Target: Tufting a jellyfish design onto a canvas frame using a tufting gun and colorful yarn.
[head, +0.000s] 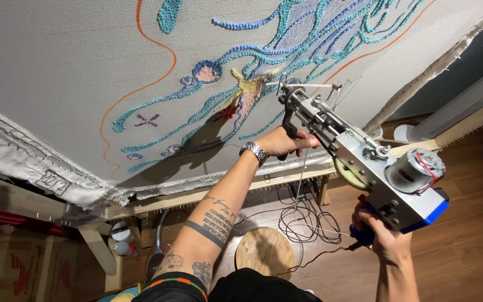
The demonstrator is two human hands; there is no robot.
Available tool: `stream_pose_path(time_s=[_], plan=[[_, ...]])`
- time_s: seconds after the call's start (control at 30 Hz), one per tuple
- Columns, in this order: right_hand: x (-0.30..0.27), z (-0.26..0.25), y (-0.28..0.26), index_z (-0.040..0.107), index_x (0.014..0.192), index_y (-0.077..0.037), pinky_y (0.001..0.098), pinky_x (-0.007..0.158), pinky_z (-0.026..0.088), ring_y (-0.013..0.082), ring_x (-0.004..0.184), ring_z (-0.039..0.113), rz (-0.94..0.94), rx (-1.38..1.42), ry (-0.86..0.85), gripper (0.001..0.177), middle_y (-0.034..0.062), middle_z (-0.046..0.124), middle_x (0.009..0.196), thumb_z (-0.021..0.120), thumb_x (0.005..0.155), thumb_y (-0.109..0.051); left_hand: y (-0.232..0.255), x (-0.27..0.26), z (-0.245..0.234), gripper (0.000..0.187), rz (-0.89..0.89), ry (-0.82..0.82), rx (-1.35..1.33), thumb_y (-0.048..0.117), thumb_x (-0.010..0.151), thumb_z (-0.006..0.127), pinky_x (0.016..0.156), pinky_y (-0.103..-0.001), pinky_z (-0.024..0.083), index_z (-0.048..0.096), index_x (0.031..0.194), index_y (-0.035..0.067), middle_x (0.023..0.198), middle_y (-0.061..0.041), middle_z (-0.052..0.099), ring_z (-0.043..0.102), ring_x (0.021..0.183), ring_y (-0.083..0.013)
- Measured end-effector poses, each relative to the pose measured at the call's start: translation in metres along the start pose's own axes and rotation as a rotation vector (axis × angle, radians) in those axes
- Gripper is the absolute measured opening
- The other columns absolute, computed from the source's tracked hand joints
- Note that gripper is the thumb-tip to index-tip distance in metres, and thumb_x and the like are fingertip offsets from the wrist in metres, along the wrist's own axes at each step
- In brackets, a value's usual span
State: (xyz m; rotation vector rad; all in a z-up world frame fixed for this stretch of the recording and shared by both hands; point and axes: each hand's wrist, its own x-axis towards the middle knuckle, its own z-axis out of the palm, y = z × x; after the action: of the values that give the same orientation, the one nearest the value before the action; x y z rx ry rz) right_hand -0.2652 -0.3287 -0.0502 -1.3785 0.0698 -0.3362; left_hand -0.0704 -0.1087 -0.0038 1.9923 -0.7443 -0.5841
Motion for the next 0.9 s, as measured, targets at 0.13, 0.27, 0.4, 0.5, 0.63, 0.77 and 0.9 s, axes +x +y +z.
stream_pose_path(time_s=[0.13, 0.27, 0.4, 0.5, 0.63, 0.77, 0.9], plan=[[-0.003, 0.001, 0.009, 0.052, 0.098, 0.011, 0.0294, 0.041, 0.039, 0.0211, 0.049, 0.045, -0.017, -0.007, -0.075, 0.028, 0.0146, 0.049, 0.068, 0.057, 0.072, 0.002, -0.019, -0.004, 0.011, 0.03, -0.047, -0.004, -0.082, 0.042, 0.082, 0.054, 0.047, -0.017, 0.032, 0.071, 0.099, 0.025, 0.085, 0.005, 0.068, 0.048, 0.059, -0.0043], [-0.005, 0.008, 0.01, 0.053, 0.094, 0.011, 0.0293, 0.039, 0.04, 0.0206, 0.048, 0.046, 0.002, -0.038, -0.095, 0.024, 0.014, 0.05, 0.065, 0.057, 0.073, 0.0, -0.047, 0.0, 0.02, 0.023, -0.057, -0.008, -0.192, 0.033, 0.082, 0.06, 0.046, -0.017, 0.036, 0.072, 0.096, 0.019, 0.09, 0.005, 0.07, 0.054, 0.064, -0.0031], [-0.008, 0.015, 0.006, 0.055, 0.095, 0.01, 0.0352, 0.043, 0.049, 0.0245, 0.056, 0.055, 0.088, -0.145, 0.047, 0.026, 0.0185, 0.06, 0.078, 0.06, 0.071, 0.004, -0.044, -0.007, 0.017, 0.044, -0.198, 0.03, -0.116, 0.053, 0.075, 0.054, 0.049, -0.022, 0.033, 0.071, 0.096, 0.018, 0.08, 0.001, 0.067, 0.046, 0.058, -0.0079], [-0.006, 0.017, 0.004, 0.05, 0.094, 0.01, 0.0314, 0.04, 0.044, 0.0226, 0.052, 0.05, 0.017, -0.059, 0.031, 0.026, 0.0172, 0.054, 0.072, 0.057, 0.07, 0.006, -0.054, -0.011, 0.004, 0.04, -0.087, 0.054, -0.454, 0.022, 0.075, 0.066, 0.104, -0.043, 0.039, 0.057, 0.113, 0.017, 0.118, -0.006, 0.063, 0.057, 0.115, -0.0216], [-0.004, 0.02, -0.005, 0.049, 0.102, 0.009, 0.0316, 0.041, 0.043, 0.0218, 0.053, 0.048, 0.021, -0.048, 0.044, 0.033, 0.0146, 0.051, 0.072, 0.057, 0.071, 0.004, -0.053, -0.015, -0.027, 0.036, 0.058, 0.789, -0.181, 0.032, 0.071, 0.067, 0.06, -0.022, 0.051, 0.06, 0.1, 0.012, 0.093, -0.003, 0.063, 0.055, 0.064, -0.0081], [-0.003, 0.03, -0.011, 0.048, 0.105, 0.01, 0.0322, 0.042, 0.038, 0.0212, 0.052, 0.043, 0.042, -0.006, 0.068, 0.033, 0.0129, 0.046, 0.07, 0.053, 0.073, 0.005, -0.084, 0.016, -0.034, 0.016, 0.146, 1.242, 0.211, 0.025, 0.076, 0.07, 0.062, -0.033, 0.049, 0.063, 0.079, 0.011, 0.068, 0.0, 0.064, 0.058, 0.063, -0.0172], [-0.005, 0.025, -0.007, 0.051, 0.107, 0.012, 0.0308, 0.042, 0.036, 0.0198, 0.052, 0.043, 0.044, -0.02, 0.072, 0.035, 0.0129, 0.048, 0.074, 0.052, 0.074, 0.004, -0.093, 0.027, -0.031, 0.016, 0.094, 1.285, 0.306, 0.027, 0.077, 0.067, 0.061, -0.038, 0.049, 0.065, 0.085, 0.013, 0.077, -0.002, 0.068, 0.062, 0.073, -0.0237]])
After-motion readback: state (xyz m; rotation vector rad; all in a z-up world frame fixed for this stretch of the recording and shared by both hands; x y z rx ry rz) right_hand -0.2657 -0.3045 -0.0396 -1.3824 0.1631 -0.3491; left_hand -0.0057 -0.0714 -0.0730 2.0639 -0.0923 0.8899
